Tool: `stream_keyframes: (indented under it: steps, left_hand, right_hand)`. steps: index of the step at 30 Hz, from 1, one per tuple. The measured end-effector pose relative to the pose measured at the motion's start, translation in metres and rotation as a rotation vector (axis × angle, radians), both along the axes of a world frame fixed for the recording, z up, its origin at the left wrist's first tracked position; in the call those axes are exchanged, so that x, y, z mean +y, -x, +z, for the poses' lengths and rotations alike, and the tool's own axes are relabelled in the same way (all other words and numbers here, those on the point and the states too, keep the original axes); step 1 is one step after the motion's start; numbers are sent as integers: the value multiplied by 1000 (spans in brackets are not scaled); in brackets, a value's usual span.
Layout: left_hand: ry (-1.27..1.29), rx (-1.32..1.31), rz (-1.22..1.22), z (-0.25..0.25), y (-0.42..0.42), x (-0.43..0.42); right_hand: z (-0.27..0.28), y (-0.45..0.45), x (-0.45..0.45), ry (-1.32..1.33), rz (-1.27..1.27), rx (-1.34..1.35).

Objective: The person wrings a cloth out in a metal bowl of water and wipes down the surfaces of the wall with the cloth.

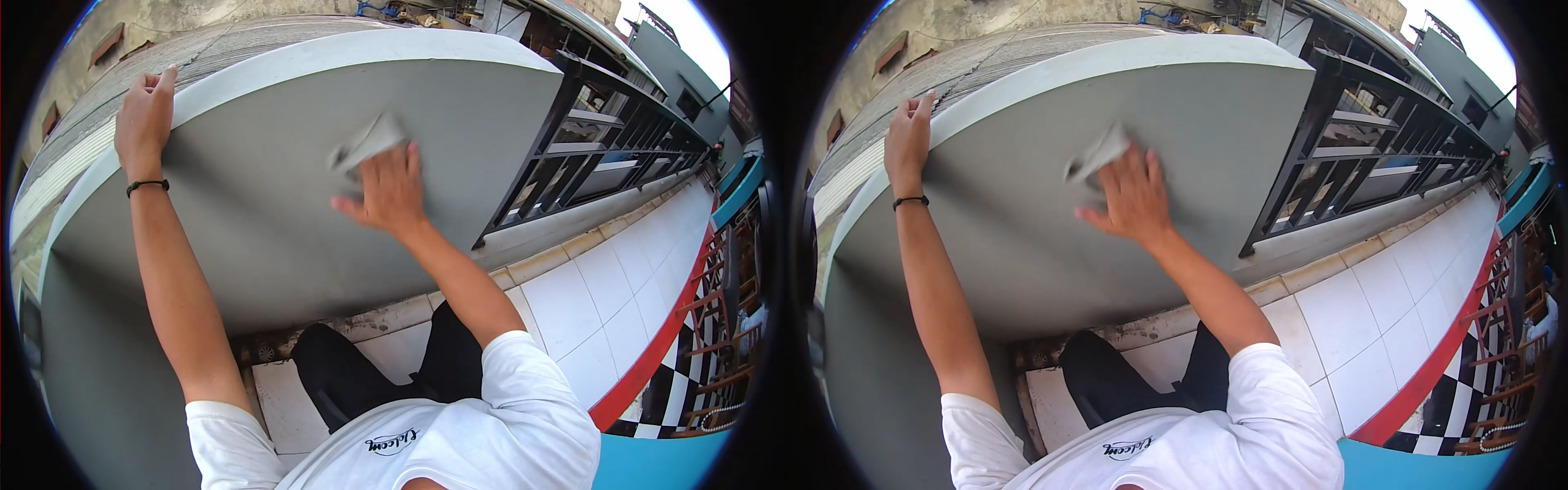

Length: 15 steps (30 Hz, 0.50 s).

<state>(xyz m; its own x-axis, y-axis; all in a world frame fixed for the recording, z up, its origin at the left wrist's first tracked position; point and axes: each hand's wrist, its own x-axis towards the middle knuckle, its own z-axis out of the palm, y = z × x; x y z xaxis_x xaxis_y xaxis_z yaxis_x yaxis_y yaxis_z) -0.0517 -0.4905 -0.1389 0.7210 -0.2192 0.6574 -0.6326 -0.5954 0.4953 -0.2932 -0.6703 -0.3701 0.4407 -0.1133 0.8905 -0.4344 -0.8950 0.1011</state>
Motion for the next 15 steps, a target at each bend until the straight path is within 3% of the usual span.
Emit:
stream_keyframes:
  steps: [3,6,7,9,11,13,15]
  left_hand:
    - [-13,-9,-30,0,-6,3]
    - [-8,-9,-20,0,1,4]
    - [-4,-8,-11,1,5,3]
    - [-10,19,0,3,11,1]
    - [-2,16,-8,1,10,1]
    - [6,18,-6,1,9,2]
    - [14,25,-4,0,9,2]
  right_hand:
    - [-91,25,-20,-47,-47,92]
    - [-82,72,-48,-123,-152,229]
    - [-77,73,-55,-51,-242,111]
    - [-28,58,-70,-5,-210,-231]
    - [29,37,-66,-181,-211,-315]
    - [84,7,-38,-17,-145,-451]
    - [92,-21,-9,97,-83,-316]
